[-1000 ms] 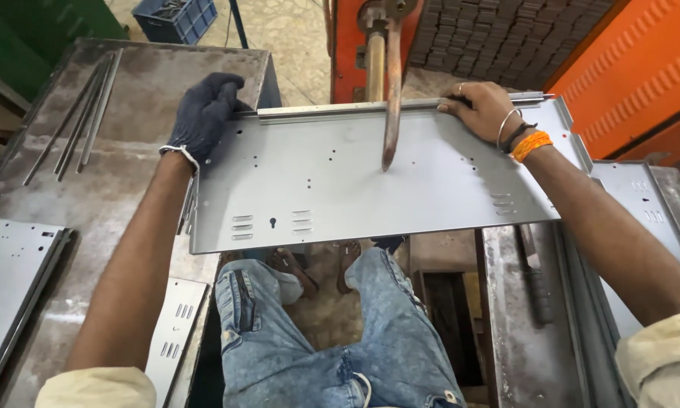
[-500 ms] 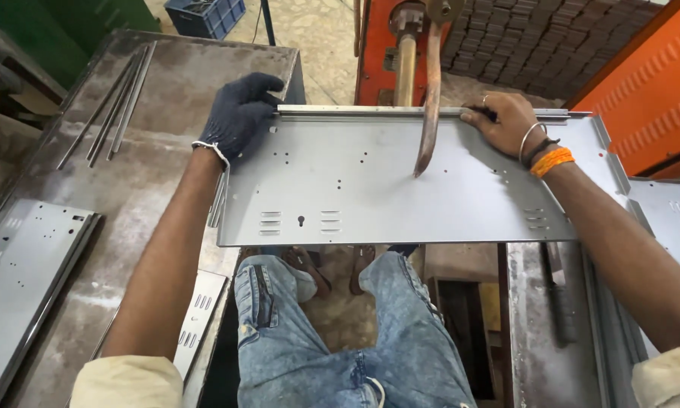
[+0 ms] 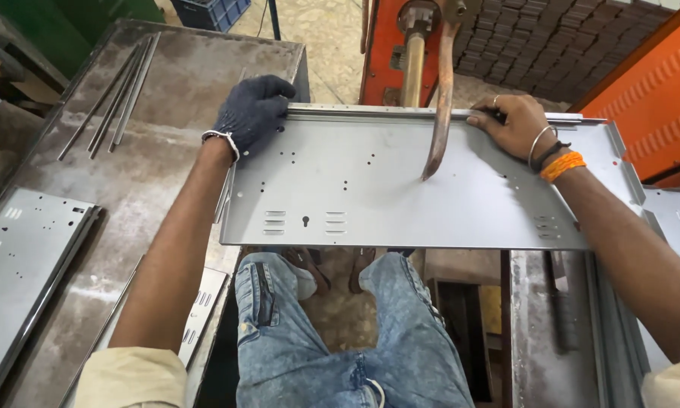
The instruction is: Spot welding metal rails and components onto large metal panels using a stationary welding machine.
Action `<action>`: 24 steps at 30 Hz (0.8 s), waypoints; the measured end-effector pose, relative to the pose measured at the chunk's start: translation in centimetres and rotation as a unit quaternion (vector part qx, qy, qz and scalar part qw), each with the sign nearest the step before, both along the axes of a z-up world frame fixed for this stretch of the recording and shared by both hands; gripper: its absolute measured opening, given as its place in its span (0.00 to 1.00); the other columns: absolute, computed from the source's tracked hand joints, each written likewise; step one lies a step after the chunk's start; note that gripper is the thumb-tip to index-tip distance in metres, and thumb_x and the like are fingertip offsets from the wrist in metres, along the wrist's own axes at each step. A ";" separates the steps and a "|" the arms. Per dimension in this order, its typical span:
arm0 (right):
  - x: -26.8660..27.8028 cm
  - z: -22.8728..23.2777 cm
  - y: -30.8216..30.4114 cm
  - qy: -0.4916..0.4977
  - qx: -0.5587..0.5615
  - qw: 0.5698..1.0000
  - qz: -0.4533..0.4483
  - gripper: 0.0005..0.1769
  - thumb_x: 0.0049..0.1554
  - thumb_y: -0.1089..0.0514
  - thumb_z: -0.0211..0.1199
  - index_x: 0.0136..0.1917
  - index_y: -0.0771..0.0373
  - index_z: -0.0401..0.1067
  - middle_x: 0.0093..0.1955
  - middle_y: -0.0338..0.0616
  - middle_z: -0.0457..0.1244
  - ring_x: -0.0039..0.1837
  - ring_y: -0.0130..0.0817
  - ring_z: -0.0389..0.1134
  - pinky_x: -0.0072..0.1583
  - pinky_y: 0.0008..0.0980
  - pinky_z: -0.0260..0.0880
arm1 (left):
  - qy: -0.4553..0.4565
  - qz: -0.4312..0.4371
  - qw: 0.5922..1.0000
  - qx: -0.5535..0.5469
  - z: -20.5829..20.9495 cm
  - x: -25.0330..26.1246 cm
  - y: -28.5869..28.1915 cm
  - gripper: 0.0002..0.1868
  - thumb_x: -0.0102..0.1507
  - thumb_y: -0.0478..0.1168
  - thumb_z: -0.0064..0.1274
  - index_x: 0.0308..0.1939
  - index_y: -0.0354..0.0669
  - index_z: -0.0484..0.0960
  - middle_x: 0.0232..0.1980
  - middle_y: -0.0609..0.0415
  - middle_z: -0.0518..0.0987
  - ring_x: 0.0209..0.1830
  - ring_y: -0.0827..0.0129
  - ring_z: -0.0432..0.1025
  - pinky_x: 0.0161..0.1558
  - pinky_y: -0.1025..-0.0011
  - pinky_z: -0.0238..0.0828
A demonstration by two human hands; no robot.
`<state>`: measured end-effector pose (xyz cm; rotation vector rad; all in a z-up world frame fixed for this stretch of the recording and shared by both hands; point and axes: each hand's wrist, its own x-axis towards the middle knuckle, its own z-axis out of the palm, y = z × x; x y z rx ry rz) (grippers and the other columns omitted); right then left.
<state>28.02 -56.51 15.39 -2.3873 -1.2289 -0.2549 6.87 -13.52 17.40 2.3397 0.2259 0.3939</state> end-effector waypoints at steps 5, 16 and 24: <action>-0.3 -0.3 0.2 -0.002 -0.017 1.000 -0.025 0.16 0.63 0.48 0.66 0.57 0.61 0.80 0.45 0.54 0.71 0.46 0.50 0.72 0.50 0.46 0.70 | -0.081 -0.087 0.989 -0.093 -2.1 0.7 2.1 0.21 0.58 0.40 0.51 0.52 0.34 0.84 0.43 0.48 0.85 0.41 0.67 0.78 0.49 0.68 0.75; 0.2 -0.9 0.1 -0.021 -0.021 0.999 -0.039 0.18 0.64 0.45 0.63 0.55 0.61 0.80 0.48 0.55 0.71 0.49 0.54 0.72 0.53 0.49 0.70 | -0.072 -0.068 0.972 0.213 -1.0 0.5 -0.6 0.11 0.66 0.46 0.57 0.50 0.52 0.86 0.46 0.43 0.85 0.45 0.46 0.79 0.50 0.54 0.74; 2.5 0.5 -3.9 -0.022 -0.083 0.996 0.033 0.21 0.67 0.45 0.57 0.60 0.64 0.75 0.53 0.58 0.69 0.54 0.58 0.69 0.55 0.50 0.69 | -0.050 -0.095 0.946 0.306 -2.2 1.8 -0.1 0.09 0.63 0.38 0.50 0.47 0.47 0.80 0.40 0.39 0.82 0.40 0.39 0.77 0.39 0.45 0.71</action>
